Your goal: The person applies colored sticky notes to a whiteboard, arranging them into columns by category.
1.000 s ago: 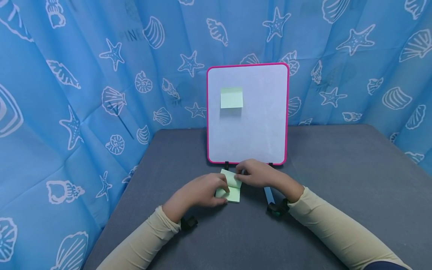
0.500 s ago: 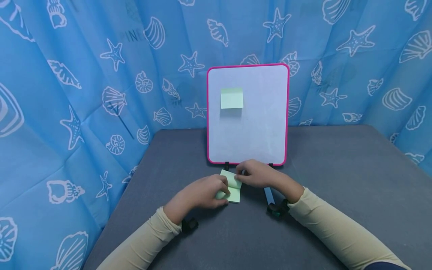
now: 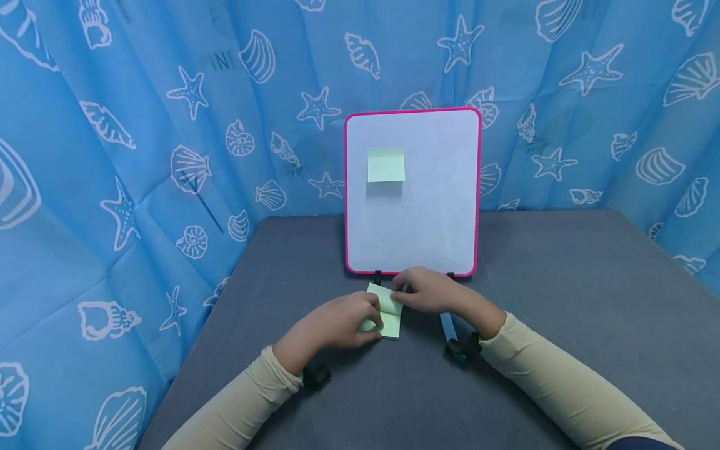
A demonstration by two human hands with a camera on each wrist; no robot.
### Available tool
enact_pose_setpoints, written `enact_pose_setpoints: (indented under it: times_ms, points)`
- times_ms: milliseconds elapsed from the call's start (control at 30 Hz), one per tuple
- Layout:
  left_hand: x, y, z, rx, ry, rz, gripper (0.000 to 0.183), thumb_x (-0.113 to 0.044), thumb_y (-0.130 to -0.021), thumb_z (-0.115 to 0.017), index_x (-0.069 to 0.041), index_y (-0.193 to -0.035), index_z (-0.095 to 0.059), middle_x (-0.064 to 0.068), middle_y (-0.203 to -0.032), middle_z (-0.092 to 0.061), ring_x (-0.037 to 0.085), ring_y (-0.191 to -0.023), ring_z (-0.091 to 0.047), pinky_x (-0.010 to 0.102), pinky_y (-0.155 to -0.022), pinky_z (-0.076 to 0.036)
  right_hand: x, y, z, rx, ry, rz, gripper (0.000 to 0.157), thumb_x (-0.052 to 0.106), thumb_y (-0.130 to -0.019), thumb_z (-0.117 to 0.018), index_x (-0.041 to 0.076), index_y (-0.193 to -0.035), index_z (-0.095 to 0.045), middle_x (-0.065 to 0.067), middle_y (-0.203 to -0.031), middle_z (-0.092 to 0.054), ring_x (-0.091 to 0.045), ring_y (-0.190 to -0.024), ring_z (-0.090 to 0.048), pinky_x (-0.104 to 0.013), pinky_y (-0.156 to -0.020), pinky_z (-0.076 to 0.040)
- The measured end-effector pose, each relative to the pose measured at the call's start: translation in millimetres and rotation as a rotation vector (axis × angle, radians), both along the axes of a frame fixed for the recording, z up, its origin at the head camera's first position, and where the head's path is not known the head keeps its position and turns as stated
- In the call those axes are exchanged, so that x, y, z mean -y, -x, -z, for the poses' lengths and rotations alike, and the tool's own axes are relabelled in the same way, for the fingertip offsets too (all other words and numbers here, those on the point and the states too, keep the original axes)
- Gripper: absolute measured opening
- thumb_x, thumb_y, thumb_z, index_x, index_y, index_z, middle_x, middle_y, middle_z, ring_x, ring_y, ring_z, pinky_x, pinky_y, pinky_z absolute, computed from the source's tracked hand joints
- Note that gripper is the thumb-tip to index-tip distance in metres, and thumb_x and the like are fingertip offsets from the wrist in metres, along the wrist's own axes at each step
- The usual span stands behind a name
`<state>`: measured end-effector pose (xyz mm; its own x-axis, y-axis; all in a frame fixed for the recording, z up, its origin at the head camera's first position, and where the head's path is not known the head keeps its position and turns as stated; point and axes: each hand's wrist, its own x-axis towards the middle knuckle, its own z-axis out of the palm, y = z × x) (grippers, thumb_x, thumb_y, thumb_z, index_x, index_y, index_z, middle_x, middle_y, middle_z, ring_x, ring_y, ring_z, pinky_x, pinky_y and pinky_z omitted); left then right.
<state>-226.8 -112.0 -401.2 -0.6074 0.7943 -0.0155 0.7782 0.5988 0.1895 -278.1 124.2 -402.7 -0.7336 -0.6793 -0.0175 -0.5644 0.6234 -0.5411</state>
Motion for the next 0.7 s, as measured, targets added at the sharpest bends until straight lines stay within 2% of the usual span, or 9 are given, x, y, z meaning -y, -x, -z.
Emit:
enact_pose_setpoints:
  times_ms: [700]
  points:
    - [-1.6, 0.2, 0.4, -0.005, 0.013, -0.005, 0.020, -0.027, -0.098, -0.079, -0.013, -0.111, -0.084, 0.000, -0.110, -0.072, 0.007, -0.092, -0.059, 0.026, -0.089, -0.056, -1.7, -0.2, -5.7, 0.000, -0.006, 0.044, 0.017, 0.025, -0.106, -0.065, 0.014, -0.097, -0.076, 0.003, -0.076, -0.059, -0.013, -0.069, -0.053, -0.028, -0.062, -0.043]
